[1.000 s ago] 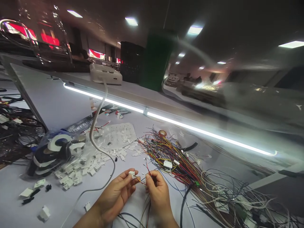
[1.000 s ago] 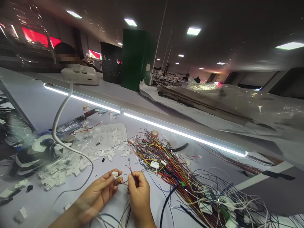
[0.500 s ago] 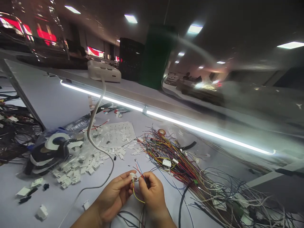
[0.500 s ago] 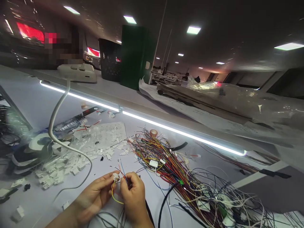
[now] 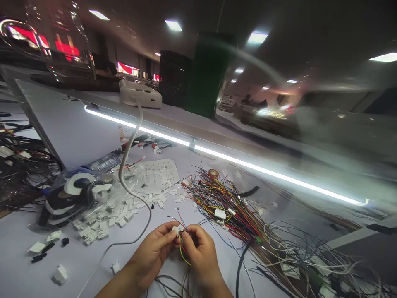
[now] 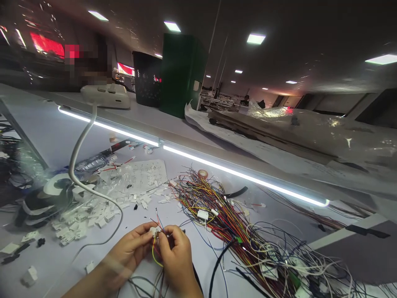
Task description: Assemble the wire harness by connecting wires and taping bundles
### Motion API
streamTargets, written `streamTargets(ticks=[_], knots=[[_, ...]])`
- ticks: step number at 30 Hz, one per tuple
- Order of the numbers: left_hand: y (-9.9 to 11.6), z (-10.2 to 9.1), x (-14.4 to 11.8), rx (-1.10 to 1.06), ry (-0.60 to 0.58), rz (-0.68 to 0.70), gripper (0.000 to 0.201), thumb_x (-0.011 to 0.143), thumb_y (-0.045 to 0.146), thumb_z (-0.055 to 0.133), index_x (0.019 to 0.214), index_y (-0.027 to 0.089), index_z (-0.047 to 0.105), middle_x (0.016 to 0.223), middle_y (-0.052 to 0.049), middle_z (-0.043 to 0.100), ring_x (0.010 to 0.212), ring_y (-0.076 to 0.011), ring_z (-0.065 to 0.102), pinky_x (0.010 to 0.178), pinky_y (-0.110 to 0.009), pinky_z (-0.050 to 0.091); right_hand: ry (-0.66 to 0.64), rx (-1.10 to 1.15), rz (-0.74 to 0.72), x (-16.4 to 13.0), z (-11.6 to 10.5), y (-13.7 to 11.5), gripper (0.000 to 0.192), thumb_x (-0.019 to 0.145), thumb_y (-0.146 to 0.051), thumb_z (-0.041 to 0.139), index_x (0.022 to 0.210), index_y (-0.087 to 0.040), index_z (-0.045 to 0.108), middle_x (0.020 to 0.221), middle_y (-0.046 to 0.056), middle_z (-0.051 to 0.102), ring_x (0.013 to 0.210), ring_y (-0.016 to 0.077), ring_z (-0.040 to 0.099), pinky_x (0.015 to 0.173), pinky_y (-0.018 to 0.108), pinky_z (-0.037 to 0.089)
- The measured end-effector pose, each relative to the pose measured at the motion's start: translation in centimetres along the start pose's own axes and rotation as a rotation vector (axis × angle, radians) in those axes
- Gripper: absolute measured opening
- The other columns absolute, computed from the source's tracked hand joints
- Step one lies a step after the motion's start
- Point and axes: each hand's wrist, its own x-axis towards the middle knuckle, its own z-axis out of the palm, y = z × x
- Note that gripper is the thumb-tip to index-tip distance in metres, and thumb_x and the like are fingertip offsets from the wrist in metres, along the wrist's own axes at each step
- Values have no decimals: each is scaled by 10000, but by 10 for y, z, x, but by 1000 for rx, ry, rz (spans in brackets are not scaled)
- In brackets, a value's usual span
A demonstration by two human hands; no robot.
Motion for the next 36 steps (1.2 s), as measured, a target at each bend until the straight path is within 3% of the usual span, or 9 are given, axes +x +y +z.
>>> streamTargets(ticks=[7,13,23,27,29,33,34,36], knots=[[2,6,-6,34,-12,-35,233,760,210,753,970,137,683,755,-54,699,703,-143,629,746,-274,480,63,-99,-56,-1,0,-6,185,846,-327,572,723,-191,594,671,2,609,619,144,566,592,232,448],[5,11,-8,-60,-1,-21,183,766,176,744,938,134,700,844,-51,694,737,-122,631,763,-242,486,34,-12,-32,-2,3,-4,205,872,-368,549,794,-189,611,700,20,634,608,148,570,556,236,461],[6,10,-7,-19,-43,-26,178,772,175,738,936,133,684,802,-45,677,712,-109,611,741,-232,474,54,-147,-86,-5,4,-1,185,886,-348,546,806,-203,628,736,14,639,669,155,567,633,243,441],[7,12,-5,24,13,15,235,730,212,764,946,169,683,747,-13,640,683,-113,589,722,-243,467,-6,16,-11,-3,4,-4,230,895,-391,542,822,-186,617,722,19,638,645,153,577,609,248,456],[9,10,-3,180,90,121,229,727,253,749,946,210,695,737,6,609,661,-121,570,698,-255,462,-11,79,-20,-1,1,-7,259,906,-404,529,818,-178,621,737,29,634,679,159,589,633,255,471],[20,3,-1,826,219,427,73,699,231,719,765,225,750,822,-35,624,788,-190,579,774,-294,442,120,-13,-178,2,-9,-9,240,937,-344,498,999,-199,679,905,54,634,877,181,591,809,294,470],[22,2,-1,912,214,459,69,702,219,706,751,222,755,848,-48,631,825,-206,583,800,-304,436,120,-52,-205,3,-12,-7,254,945,-324,488,1078,-212,673,897,51,631,863,178,590,806,296,471],[23,2,-2,860,180,437,106,739,235,665,790,213,755,883,-59,637,822,-216,598,805,-323,444,73,-147,-257,4,-16,-2,290,950,-286,479,1175,-229,654,832,39,617,776,166,584,747,285,477]])
